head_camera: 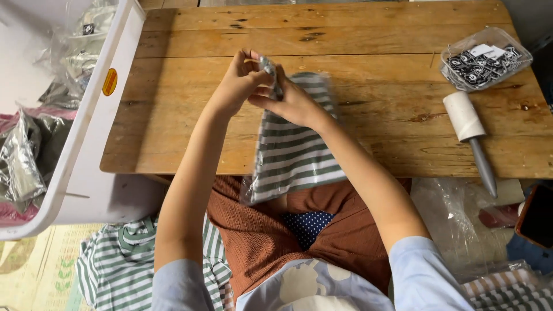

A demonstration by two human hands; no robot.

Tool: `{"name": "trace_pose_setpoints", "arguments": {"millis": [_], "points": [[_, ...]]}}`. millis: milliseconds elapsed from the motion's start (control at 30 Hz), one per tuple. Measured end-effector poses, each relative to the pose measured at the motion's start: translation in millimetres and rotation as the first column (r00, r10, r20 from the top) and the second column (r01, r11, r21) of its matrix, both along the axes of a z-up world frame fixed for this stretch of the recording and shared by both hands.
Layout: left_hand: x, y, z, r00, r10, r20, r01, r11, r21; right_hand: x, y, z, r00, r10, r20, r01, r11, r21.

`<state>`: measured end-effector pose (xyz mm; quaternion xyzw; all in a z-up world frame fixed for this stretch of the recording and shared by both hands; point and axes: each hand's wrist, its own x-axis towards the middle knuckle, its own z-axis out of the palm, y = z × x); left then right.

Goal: Folding a striped t-shirt, lint-rolling it, attaching a tag, and placing it into a plastic bag for sale.

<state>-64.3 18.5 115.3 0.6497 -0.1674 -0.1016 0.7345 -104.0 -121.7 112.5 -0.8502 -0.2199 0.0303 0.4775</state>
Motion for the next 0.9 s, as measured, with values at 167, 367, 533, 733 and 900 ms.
{"name": "trace_pose_setpoints", "arguments": {"millis": [167, 367, 533, 733, 900], "points": [[-54.1, -43.7, 74.6, 0.881, -0.143, 0.451, 0.212, 0.971, -0.106, -18.5, -36.5, 26.8, 0.996, -0.057, 0.068, 0.01, 0.834, 0.551], [-92.0, -71.3, 133.7, 0.402, -0.048, 0.914, -0.107, 0.989, 0.099, -21.5, -124.6, 49.5, 0.896, -0.39, -0.213, 0.419, 0.582, 0.697], [-18.0, -92.6, 22.7, 0.392, -0.136, 0.91, -0.387, 0.873, 0.297, 22.8, -178.3, -10.7, 0.83, -0.493, -0.26, 0.551, 0.794, 0.255], [2.4, -69.4, -72.7, 0.812, -0.235, 0.535, -0.433, 0.372, 0.821, 41.7, -209.1, -79.4, 0.812, -0.519, -0.268, 0.561, 0.82, 0.111], [3.0, -53.1, -91.2, 0.908, -0.117, 0.402, -0.368, 0.235, 0.9, 12.1, -141.5, -27.0, 0.867, -0.44, 0.235, 0.498, 0.784, -0.37]]}}
